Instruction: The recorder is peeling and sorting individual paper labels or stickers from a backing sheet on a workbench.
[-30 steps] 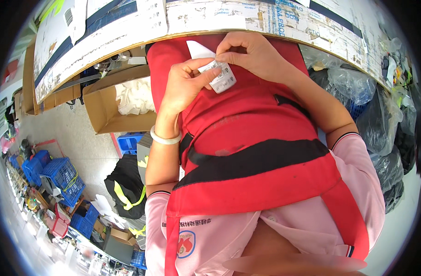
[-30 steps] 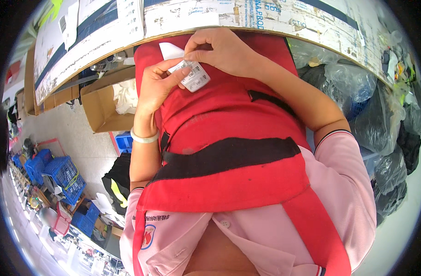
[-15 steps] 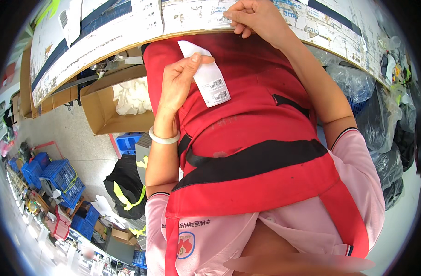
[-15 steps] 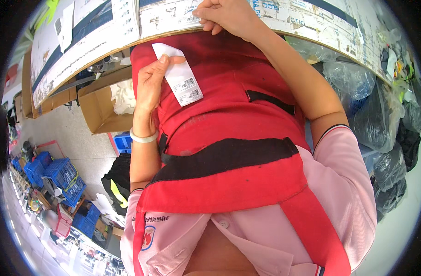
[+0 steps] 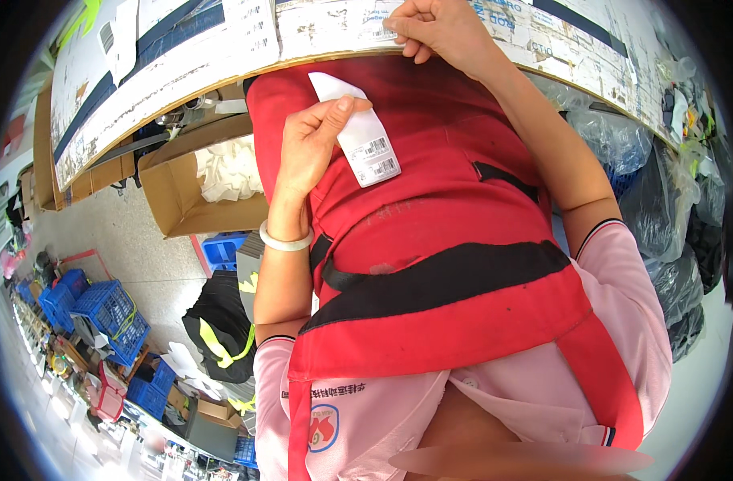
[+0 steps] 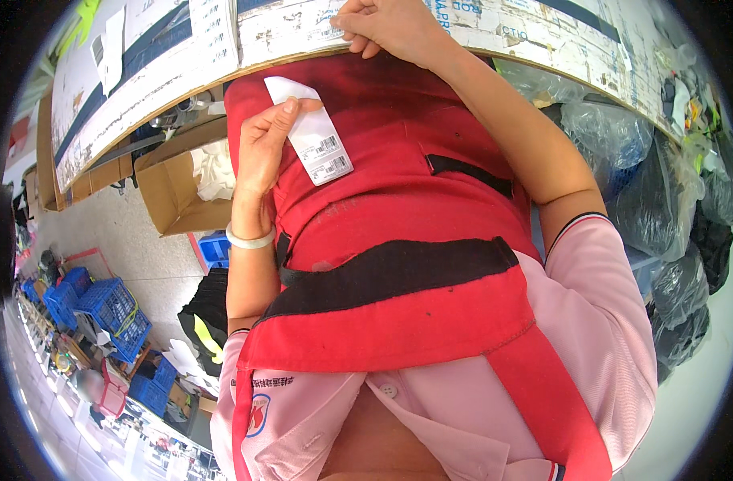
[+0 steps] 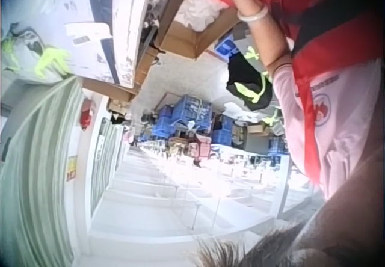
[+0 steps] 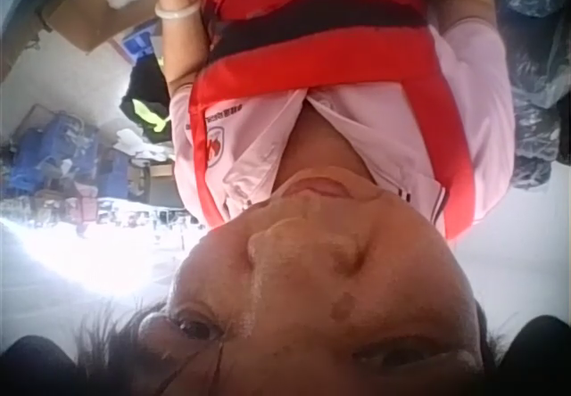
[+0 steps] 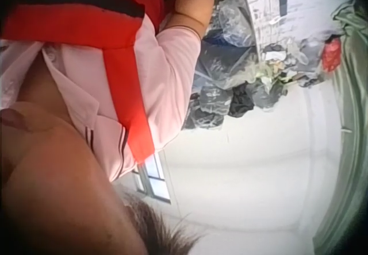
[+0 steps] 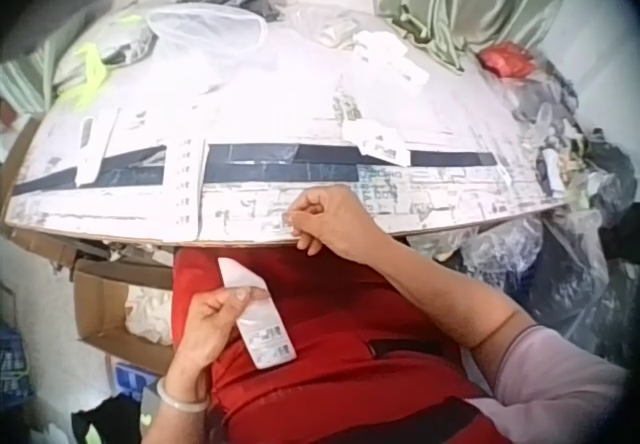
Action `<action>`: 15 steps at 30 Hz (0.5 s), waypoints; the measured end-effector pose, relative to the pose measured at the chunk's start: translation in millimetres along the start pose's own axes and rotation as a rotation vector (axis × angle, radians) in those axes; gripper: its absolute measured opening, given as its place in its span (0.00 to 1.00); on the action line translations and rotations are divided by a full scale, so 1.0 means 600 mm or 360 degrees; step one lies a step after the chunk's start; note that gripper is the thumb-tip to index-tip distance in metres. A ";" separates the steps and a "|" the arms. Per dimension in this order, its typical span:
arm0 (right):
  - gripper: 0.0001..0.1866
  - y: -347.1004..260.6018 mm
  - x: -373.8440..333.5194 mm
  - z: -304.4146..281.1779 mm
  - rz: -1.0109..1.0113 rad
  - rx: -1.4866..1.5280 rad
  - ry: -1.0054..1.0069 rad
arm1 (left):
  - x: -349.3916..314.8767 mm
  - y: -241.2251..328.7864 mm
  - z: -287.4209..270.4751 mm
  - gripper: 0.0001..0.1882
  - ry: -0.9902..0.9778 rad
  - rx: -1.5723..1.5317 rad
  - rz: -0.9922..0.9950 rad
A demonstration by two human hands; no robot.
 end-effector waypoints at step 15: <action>0.10 -0.004 -0.001 0.003 0.0004 -0.0031 -0.0009 | 0.000 -0.003 0.003 0.16 0.0003 -0.0018 -0.0005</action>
Point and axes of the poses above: each hand's wrist, its own x-axis towards the middle knuckle, its own z-axis out of the palm, y = z × x, the point moved 3 cm from there along x, towards the middle knuckle, and after that the axes turned 9 degrees about y, right-handed, at the moved point
